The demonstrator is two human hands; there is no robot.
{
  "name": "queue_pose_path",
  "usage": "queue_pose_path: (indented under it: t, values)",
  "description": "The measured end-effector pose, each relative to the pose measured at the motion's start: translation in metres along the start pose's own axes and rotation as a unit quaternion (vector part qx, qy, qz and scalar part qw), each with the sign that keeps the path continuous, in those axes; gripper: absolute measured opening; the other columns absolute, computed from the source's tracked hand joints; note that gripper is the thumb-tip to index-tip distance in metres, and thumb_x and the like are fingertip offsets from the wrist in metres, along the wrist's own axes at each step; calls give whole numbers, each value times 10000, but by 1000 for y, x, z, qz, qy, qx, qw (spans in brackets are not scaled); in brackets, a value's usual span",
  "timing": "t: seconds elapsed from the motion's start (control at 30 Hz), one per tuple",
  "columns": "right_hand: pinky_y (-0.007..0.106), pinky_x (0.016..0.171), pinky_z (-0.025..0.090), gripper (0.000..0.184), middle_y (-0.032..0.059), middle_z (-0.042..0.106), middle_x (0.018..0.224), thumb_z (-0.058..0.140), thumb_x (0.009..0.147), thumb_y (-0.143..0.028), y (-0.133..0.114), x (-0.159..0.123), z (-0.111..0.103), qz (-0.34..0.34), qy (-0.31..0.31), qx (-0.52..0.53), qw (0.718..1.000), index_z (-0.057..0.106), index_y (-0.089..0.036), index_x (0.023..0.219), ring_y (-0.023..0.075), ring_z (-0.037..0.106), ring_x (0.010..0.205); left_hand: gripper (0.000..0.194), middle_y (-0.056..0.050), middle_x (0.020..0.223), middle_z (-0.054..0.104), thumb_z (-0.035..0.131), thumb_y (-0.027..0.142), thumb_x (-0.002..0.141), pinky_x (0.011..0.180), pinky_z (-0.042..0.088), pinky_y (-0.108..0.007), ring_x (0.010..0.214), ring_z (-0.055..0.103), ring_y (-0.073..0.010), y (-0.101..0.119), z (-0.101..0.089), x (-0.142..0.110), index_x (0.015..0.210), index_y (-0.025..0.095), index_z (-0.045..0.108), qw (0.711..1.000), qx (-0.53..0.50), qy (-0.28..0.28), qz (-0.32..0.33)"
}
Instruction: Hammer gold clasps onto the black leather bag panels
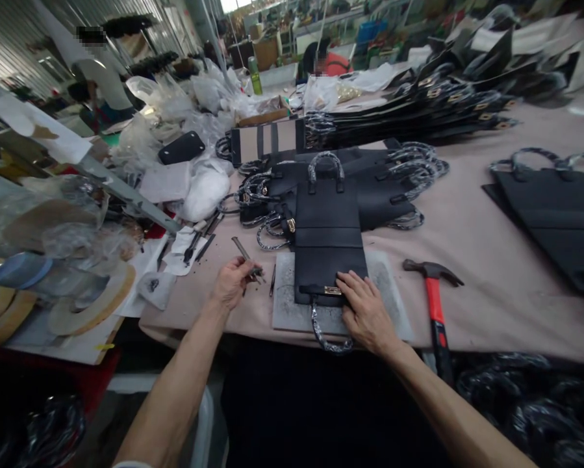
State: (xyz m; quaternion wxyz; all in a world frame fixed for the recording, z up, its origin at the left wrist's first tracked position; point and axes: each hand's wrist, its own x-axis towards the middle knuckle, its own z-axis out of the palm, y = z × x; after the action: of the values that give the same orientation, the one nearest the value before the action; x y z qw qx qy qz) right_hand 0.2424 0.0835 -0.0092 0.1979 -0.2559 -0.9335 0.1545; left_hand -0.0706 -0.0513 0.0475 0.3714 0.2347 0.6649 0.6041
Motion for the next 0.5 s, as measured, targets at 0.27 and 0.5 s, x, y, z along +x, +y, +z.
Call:
queue_pose_path:
  t: [0.27,0.5]
  values:
    - [542,1241,233,618,113,479,1553,453,827,-124,3,-1,0,-4,-2,13,1000,504,-154,1442,290,335,1502,442,-52,912,755,865,320,672,796,561,-292,822,705,-159,-34,84,-2,1022,145,659,992,-107,-34,64]
    - [593,1220,262,670,129,457,1566,451,804,-103,8,1,-4,-21,-36,21,999,474,-158,1471,312,330,1506,325,-67,952,775,836,340,759,790,560,-265,859,725,-165,-54,79,-5,994,160,701,992,-88,-43,82]
